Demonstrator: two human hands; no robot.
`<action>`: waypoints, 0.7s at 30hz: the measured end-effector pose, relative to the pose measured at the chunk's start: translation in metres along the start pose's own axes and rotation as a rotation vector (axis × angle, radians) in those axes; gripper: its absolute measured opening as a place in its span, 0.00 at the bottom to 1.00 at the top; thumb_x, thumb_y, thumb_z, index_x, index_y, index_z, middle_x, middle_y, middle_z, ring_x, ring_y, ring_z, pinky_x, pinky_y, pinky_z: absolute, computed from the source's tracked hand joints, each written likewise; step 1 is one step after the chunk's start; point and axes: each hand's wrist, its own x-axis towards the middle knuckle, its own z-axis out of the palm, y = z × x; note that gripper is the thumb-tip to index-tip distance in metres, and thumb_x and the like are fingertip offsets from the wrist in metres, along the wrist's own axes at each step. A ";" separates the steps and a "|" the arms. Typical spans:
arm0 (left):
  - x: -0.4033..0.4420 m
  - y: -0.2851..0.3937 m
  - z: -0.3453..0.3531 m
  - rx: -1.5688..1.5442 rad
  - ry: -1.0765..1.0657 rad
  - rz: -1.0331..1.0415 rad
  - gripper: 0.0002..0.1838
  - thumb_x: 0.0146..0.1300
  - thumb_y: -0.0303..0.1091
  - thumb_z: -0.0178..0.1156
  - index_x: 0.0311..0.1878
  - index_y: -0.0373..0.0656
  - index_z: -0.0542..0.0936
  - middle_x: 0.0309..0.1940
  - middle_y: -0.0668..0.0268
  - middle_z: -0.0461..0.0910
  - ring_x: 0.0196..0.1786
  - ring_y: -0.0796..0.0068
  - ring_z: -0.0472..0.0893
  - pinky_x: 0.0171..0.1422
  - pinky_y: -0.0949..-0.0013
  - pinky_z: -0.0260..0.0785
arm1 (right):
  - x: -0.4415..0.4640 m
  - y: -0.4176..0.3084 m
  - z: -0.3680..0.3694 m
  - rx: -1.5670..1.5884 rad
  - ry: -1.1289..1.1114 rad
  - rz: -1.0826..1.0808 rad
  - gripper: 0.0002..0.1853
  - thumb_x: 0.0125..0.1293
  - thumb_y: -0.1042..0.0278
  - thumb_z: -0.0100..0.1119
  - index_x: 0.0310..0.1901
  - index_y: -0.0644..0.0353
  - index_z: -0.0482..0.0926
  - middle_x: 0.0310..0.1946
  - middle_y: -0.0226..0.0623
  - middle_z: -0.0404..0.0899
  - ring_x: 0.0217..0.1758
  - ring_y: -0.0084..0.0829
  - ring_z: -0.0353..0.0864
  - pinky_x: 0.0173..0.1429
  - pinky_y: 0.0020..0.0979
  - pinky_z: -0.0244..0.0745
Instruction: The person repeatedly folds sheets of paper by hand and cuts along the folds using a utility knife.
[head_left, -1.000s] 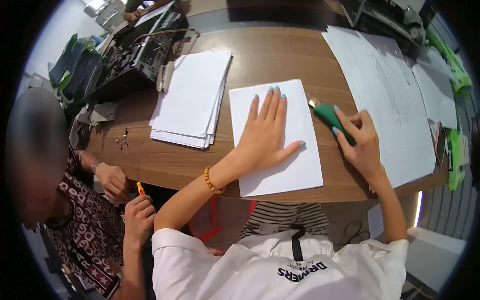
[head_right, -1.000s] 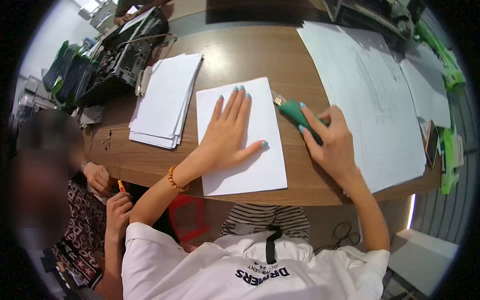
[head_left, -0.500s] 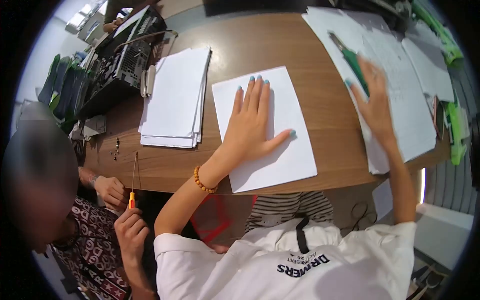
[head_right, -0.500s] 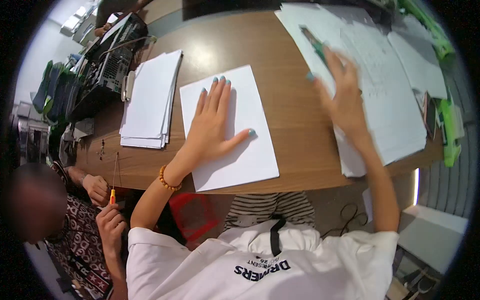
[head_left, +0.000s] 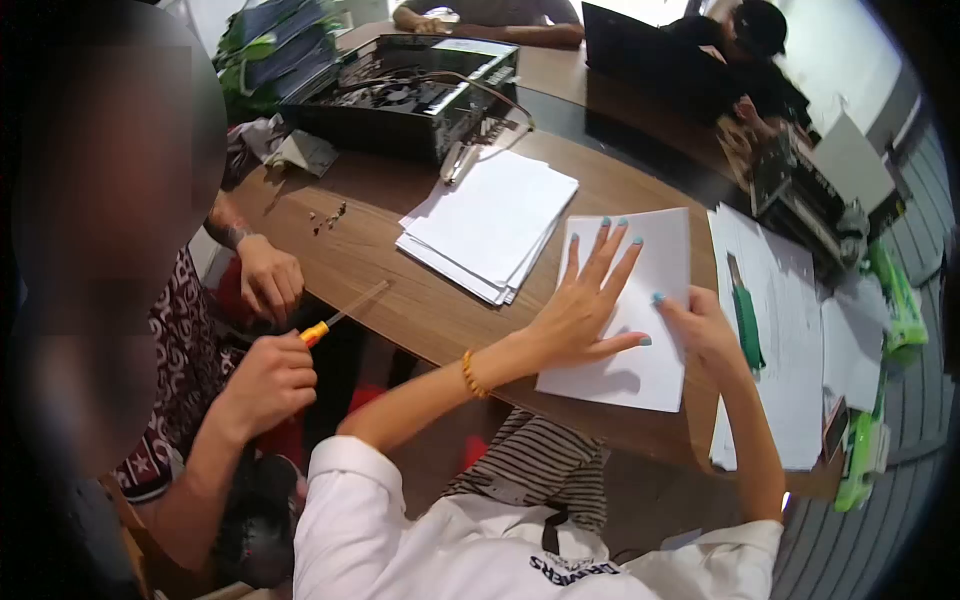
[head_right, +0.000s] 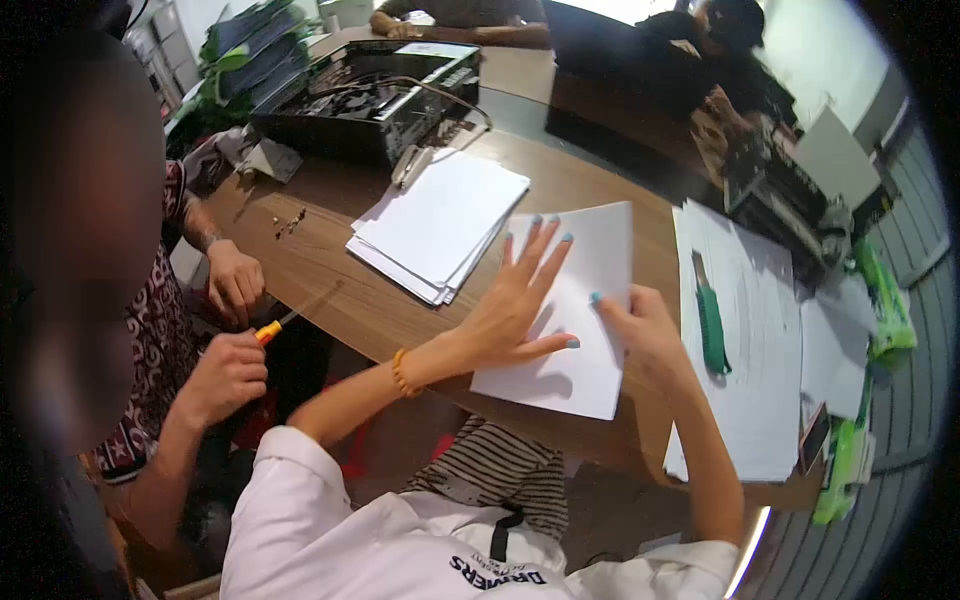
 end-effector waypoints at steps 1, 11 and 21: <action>-0.002 0.007 -0.015 0.007 0.029 -0.004 0.51 0.57 0.54 0.59 0.72 0.33 0.44 0.72 0.42 0.38 0.74 0.41 0.36 0.72 0.38 0.29 | 0.006 0.000 -0.005 0.133 0.026 -0.061 0.15 0.67 0.65 0.54 0.44 0.71 0.77 0.32 0.34 0.81 0.29 0.19 0.78 0.31 0.23 0.73; -0.053 -0.005 -0.067 0.530 -0.017 -0.290 0.28 0.62 0.51 0.56 0.59 0.41 0.71 0.66 0.52 0.62 0.72 0.48 0.53 0.73 0.41 0.36 | 0.142 -0.021 0.097 0.182 -0.126 0.001 0.16 0.63 0.62 0.58 0.44 0.67 0.74 0.32 0.35 0.79 0.29 0.23 0.76 0.27 0.25 0.70; -0.063 -0.062 -0.059 0.685 -0.023 -0.483 0.21 0.67 0.53 0.46 0.48 0.45 0.75 0.53 0.49 0.73 0.61 0.47 0.69 0.67 0.41 0.52 | 0.173 -0.008 0.086 0.037 -0.174 -0.147 0.15 0.63 0.63 0.60 0.40 0.71 0.76 0.25 0.38 0.79 0.21 0.23 0.78 0.23 0.20 0.75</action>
